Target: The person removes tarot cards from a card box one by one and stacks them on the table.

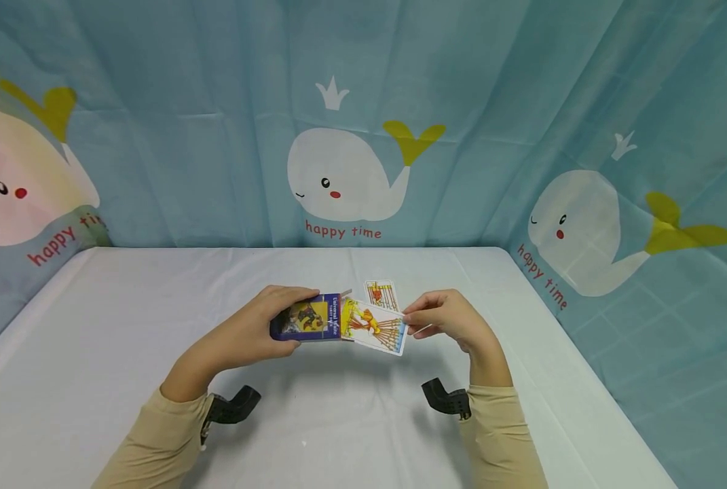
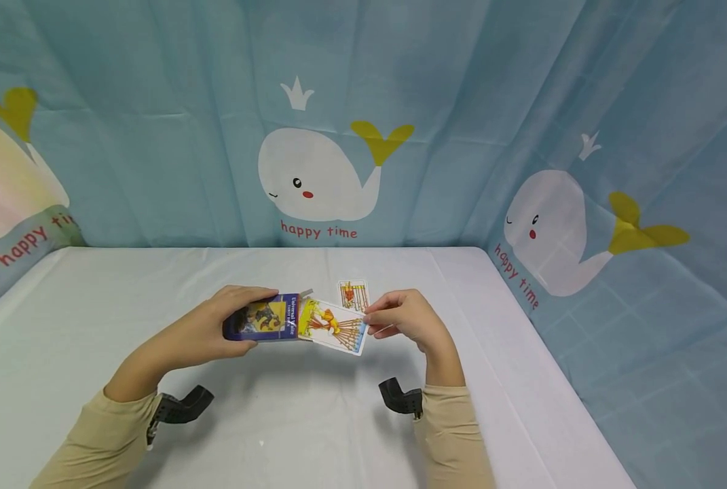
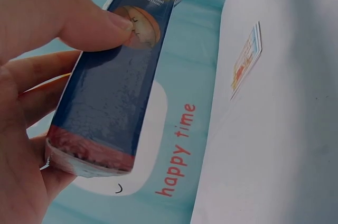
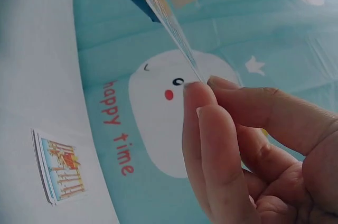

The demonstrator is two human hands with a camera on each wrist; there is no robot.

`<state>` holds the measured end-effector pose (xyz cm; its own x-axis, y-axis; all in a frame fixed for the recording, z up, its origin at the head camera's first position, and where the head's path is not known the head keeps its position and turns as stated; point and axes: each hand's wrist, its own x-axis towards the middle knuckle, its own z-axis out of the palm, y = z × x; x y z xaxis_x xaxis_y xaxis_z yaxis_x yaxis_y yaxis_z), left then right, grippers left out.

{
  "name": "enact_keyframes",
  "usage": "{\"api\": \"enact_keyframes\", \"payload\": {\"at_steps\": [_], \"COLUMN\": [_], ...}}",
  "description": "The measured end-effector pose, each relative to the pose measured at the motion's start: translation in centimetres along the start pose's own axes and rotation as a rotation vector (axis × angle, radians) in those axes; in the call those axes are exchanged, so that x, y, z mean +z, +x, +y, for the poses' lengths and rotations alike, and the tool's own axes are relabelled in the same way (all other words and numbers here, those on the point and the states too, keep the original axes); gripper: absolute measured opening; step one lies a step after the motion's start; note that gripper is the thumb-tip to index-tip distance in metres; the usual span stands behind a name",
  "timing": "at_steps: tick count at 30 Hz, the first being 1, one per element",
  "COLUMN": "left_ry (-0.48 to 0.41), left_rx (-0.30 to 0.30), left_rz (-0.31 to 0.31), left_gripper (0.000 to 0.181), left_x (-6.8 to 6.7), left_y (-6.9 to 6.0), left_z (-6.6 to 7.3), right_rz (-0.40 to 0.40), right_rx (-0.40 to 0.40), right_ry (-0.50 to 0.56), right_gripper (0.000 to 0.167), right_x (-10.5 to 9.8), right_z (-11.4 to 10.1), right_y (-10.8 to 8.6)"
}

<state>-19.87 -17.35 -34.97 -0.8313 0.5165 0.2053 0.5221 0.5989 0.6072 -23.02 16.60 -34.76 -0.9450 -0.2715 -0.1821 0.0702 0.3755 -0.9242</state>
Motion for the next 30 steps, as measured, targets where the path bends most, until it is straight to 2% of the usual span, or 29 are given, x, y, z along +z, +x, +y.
{"api": "enact_keyframes", "payload": {"at_steps": [6, 16, 22, 30], "left_ry": [-0.002, -0.010, -0.010, -0.003], "left_rx": [-0.014, -0.005, 0.010, 0.013], "left_rz": [0.009, 0.004, 0.009, 0.012], "left_gripper": [0.074, 0.074, 0.072, 0.072], "left_x": [-0.3, -0.4, -0.5, -0.5], "left_y": [-0.1, -0.1, 0.0, -0.1], "left_z": [-0.2, -0.3, -0.3, -0.3], "right_rz": [-0.017, 0.034, 0.117, 0.268], "right_rx": [0.025, 0.041, 0.042, 0.081], "right_ry": [-0.004, 0.079, 0.176, 0.328], "right_gripper": [0.019, 0.020, 0.022, 0.025], "right_x": [-0.8, -1.8, -1.6, 0.0], "right_z": [0.2, 1.1, 1.5, 2.7], "right_y": [-0.2, -0.3, 0.2, 1.6]}}
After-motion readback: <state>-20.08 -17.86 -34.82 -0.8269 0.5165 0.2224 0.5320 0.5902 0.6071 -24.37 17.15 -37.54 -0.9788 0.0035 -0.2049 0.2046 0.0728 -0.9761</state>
